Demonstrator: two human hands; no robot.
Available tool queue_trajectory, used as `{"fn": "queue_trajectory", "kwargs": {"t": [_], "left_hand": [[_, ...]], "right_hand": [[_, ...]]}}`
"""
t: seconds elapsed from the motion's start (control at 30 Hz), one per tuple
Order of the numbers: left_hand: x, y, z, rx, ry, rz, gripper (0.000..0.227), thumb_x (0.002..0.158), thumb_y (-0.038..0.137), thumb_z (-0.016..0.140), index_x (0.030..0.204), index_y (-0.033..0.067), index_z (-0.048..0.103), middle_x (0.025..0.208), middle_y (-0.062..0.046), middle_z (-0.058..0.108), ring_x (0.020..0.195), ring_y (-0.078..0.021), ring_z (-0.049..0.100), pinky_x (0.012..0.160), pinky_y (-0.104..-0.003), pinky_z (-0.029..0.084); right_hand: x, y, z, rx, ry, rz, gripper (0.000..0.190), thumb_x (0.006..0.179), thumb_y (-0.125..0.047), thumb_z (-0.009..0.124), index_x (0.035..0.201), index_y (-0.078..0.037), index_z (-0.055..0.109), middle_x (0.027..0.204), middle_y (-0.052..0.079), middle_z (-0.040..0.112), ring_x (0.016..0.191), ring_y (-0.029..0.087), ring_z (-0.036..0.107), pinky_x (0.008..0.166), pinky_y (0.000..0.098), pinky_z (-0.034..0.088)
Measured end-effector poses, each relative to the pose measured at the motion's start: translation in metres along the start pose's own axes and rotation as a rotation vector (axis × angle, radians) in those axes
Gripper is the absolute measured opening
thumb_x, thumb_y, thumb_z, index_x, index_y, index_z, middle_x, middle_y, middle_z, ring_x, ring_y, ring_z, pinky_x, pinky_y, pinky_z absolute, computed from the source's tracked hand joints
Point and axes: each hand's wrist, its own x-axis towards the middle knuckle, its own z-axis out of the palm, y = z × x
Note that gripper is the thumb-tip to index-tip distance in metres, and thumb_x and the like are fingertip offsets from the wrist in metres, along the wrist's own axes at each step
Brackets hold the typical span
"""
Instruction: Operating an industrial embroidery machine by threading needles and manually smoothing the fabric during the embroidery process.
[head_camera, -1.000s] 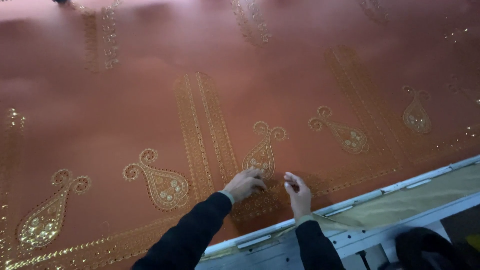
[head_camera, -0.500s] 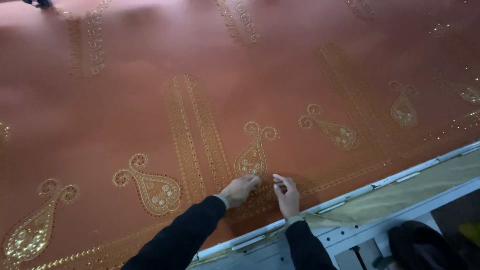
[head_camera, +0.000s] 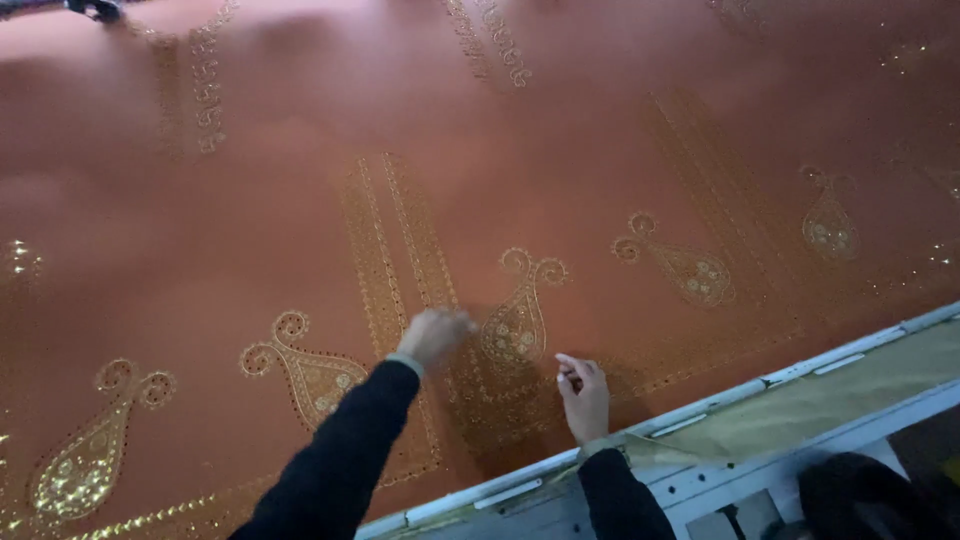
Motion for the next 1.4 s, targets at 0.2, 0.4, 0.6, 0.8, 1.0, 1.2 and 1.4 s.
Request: {"fn": "queue_trajectory", "kwargs": {"t": [0.2, 0.4, 0.6, 0.8, 1.0, 1.2, 1.4], "left_hand": [[-0.049, 0.09, 0.001, 0.061, 0.114, 0.029, 0.035, 0.099, 0.047, 0.061, 0.126, 0.0256, 0.056, 0.128, 0.003, 0.052, 0.123, -0.026, 0.05, 0.103, -0.051, 0.043], [-0.084, 0.141, -0.012, -0.475, 0.222, 0.037, 0.01, 0.102, 0.019, 0.056, 0.109, 0.0148, 0.061, 0.097, -0.009, 0.063, 0.077, -0.0316, 0.064, 0.06, -0.045, 0.049], [-0.032, 0.133, 0.006, -0.399, 0.301, -0.26, 0.017, 0.103, 0.016, 0.052, 0.115, 0.0141, 0.065, 0.103, -0.007, 0.055, 0.079, -0.0264, 0.063, 0.058, -0.04, 0.052], [0.021, 0.143, 0.044, -0.277, 0.357, -0.462, 0.017, 0.091, 0.026, 0.071, 0.105, 0.0144, 0.072, 0.107, -0.008, 0.058, 0.101, -0.0307, 0.059, 0.077, -0.049, 0.052], [0.037, 0.162, 0.055, 0.02, 0.447, -0.511, 0.01, 0.086, 0.012, 0.066, 0.078, 0.0113, 0.071, 0.095, -0.009, 0.062, 0.088, -0.0322, 0.06, 0.071, -0.047, 0.052], [0.061, 0.179, 0.065, 0.148, 0.403, -0.748, 0.008, 0.083, 0.012, 0.063, 0.09, 0.0124, 0.068, 0.099, -0.008, 0.062, 0.095, -0.0286, 0.061, 0.078, -0.04, 0.053], [0.06, 0.196, 0.063, 0.366, 0.385, -0.886, 0.007, 0.088, 0.024, 0.058, 0.091, 0.0187, 0.055, 0.095, -0.004, 0.057, 0.087, -0.022, 0.062, 0.07, -0.031, 0.054]], "right_hand": [[0.01, -0.041, 0.017, -0.612, 0.037, -0.196, 0.063, 0.102, -0.031, 0.06, 0.16, -0.025, 0.037, 0.162, 0.009, 0.034, 0.147, 0.032, 0.035, 0.118, 0.0498, 0.03], [0.003, -0.061, 0.014, -0.325, -0.101, -0.349, 0.043, 0.102, -0.029, 0.052, 0.142, -0.014, 0.059, 0.14, 0.007, 0.06, 0.122, 0.026, 0.057, 0.103, 0.0381, 0.046], [0.004, -0.04, 0.001, -0.213, 0.181, -0.149, 0.024, 0.101, -0.029, 0.059, 0.116, -0.017, 0.074, 0.108, 0.003, 0.075, 0.096, 0.022, 0.07, 0.083, 0.039, 0.057], [0.001, -0.006, 0.009, -0.424, 0.185, -0.35, 0.031, 0.098, -0.025, 0.058, 0.124, -0.015, 0.07, 0.122, 0.009, 0.063, 0.109, 0.033, 0.058, 0.098, 0.0473, 0.046], [-0.005, -0.006, 0.011, -0.368, 0.163, -0.33, 0.035, 0.097, -0.027, 0.055, 0.126, -0.015, 0.071, 0.126, 0.009, 0.062, 0.111, 0.032, 0.057, 0.099, 0.0473, 0.043], [-0.002, -0.011, 0.01, -0.413, 0.272, -0.452, 0.031, 0.095, -0.024, 0.057, 0.12, -0.013, 0.071, 0.116, 0.009, 0.065, 0.096, 0.034, 0.058, 0.091, 0.046, 0.046], [0.0, 0.004, 0.021, -0.646, 0.216, -0.355, 0.046, 0.092, -0.031, 0.057, 0.137, -0.022, 0.062, 0.137, 0.004, 0.059, 0.117, 0.029, 0.055, 0.089, 0.0445, 0.044]]}}
